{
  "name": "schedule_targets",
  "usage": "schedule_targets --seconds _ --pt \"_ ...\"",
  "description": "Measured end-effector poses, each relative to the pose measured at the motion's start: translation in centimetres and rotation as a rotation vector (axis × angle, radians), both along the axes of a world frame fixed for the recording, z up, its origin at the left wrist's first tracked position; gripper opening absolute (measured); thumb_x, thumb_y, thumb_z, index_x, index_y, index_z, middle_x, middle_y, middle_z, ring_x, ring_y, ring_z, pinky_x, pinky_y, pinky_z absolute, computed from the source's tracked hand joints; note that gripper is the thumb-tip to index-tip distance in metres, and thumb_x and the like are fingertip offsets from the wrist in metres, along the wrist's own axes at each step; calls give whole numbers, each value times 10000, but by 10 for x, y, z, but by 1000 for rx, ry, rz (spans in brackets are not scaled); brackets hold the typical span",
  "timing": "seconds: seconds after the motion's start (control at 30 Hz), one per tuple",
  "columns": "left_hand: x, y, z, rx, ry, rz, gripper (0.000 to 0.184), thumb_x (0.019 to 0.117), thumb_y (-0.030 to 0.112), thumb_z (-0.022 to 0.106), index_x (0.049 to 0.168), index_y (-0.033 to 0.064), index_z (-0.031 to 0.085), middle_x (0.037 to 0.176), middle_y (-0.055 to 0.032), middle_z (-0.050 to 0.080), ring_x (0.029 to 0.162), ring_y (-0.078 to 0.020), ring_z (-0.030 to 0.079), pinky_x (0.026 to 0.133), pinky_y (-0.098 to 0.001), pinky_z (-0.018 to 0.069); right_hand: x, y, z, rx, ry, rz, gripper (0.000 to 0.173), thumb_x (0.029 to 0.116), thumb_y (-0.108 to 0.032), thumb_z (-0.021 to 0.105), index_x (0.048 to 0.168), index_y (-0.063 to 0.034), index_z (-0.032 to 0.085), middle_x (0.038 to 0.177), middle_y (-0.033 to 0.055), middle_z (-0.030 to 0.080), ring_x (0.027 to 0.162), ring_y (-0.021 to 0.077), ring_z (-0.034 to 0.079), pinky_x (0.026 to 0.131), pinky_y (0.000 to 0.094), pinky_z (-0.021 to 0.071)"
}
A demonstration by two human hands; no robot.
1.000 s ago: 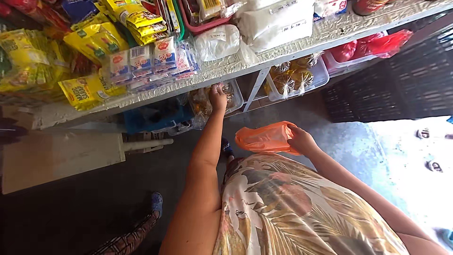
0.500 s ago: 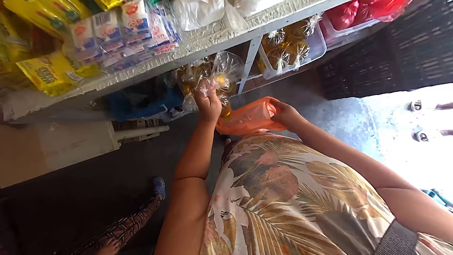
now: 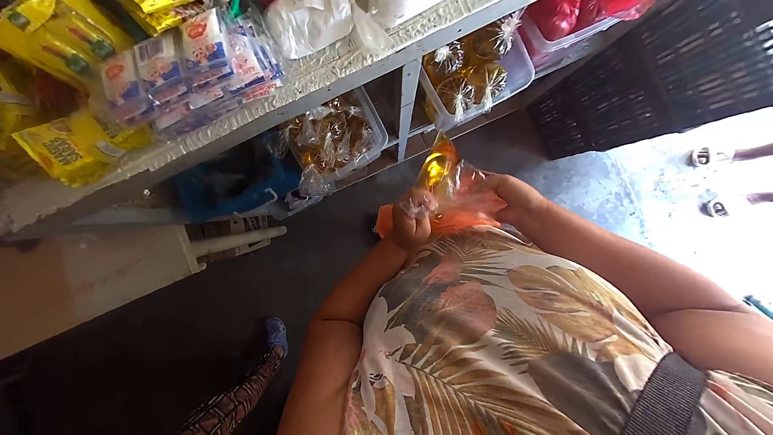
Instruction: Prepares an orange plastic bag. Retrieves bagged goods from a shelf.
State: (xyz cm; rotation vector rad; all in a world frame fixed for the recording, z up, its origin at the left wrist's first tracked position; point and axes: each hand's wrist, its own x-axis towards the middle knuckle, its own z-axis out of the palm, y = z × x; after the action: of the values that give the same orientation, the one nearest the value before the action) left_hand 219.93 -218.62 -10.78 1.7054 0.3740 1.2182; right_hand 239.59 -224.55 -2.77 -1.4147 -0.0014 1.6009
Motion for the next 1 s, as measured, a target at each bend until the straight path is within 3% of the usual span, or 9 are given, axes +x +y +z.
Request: schedule_targets --seconds 0.13,0.2,0.3,0.4,0.53,0.6,0.73,0.83,1.0 --pt "6 -7 12 69 16 -72 256 1092 202 421 916 77 559 826 -32 594 793 -47 614 743 -205 543 25 -8 -11 67 -168 -51 674 888 47 453 1531 -142 377 1227 54 635 875 91 668 704 266 581" --pt "7 -8 16 76 71 -158 302 1096 222 412 895 56 565 804 -54 603 780 -61 623 743 -206 547 34 -14 -9 150 -261 86 793 836 93 516 1573 -145 344 1369 81 599 973 108 679 769 284 595" --pt "17 -5 20 -3 58 -243 298 1073 191 438 887 22 597 800 -61 631 785 -53 634 752 -212 550 35 -20 0 278 -535 410 895 705 -12 674 1557 -110 419 1385 94 621 1088 100 671 907 304 578" --pt "32 7 13 -190 12 -154 263 1095 223 467 933 77 614 876 48 631 875 45 606 828 -187 527 23 -28 15 399 -732 544 792 708 -11 673 1478 -31 491 1279 88 670 1030 48 666 882 259 565" --pt "54 32 15 -463 -33 43 208 1058 99 438 964 95 624 883 117 634 856 41 609 815 -220 536 2 -45 23 329 -686 539 908 762 43 640 1601 -121 334 1478 98 551 1096 60 644 906 267 554" --pt "69 44 21 -509 -57 142 185 1052 73 419 992 71 594 840 113 594 782 39 577 760 -207 517 -5 -53 14 292 -622 516 944 769 -6 673 1619 -160 290 1453 88 557 1019 37 649 851 251 557" --pt "97 58 45 -571 -125 308 233 1038 44 449 1144 -125 569 1005 -137 653 934 -104 632 891 -287 542 -12 -50 7 405 -626 492 922 761 -98 695 1604 -127 323 1540 38 496 1188 11 607 966 224 538" --pt "98 59 76 -541 -72 375 254 1020 -9 465 1112 -203 600 1032 -279 671 973 -235 656 926 -349 536 -24 -32 20 587 -654 443 921 778 -110 683 1597 -42 268 1577 23 434 1249 -27 557 995 174 512" --pt "81 36 86 -513 106 166 263 1016 -100 449 1186 -224 606 1137 -344 675 1104 -354 672 1024 -414 513 -11 -8 51 683 -897 341 821 790 -18 623 1530 103 288 1531 127 452 1265 -23 527 1038 165 465"
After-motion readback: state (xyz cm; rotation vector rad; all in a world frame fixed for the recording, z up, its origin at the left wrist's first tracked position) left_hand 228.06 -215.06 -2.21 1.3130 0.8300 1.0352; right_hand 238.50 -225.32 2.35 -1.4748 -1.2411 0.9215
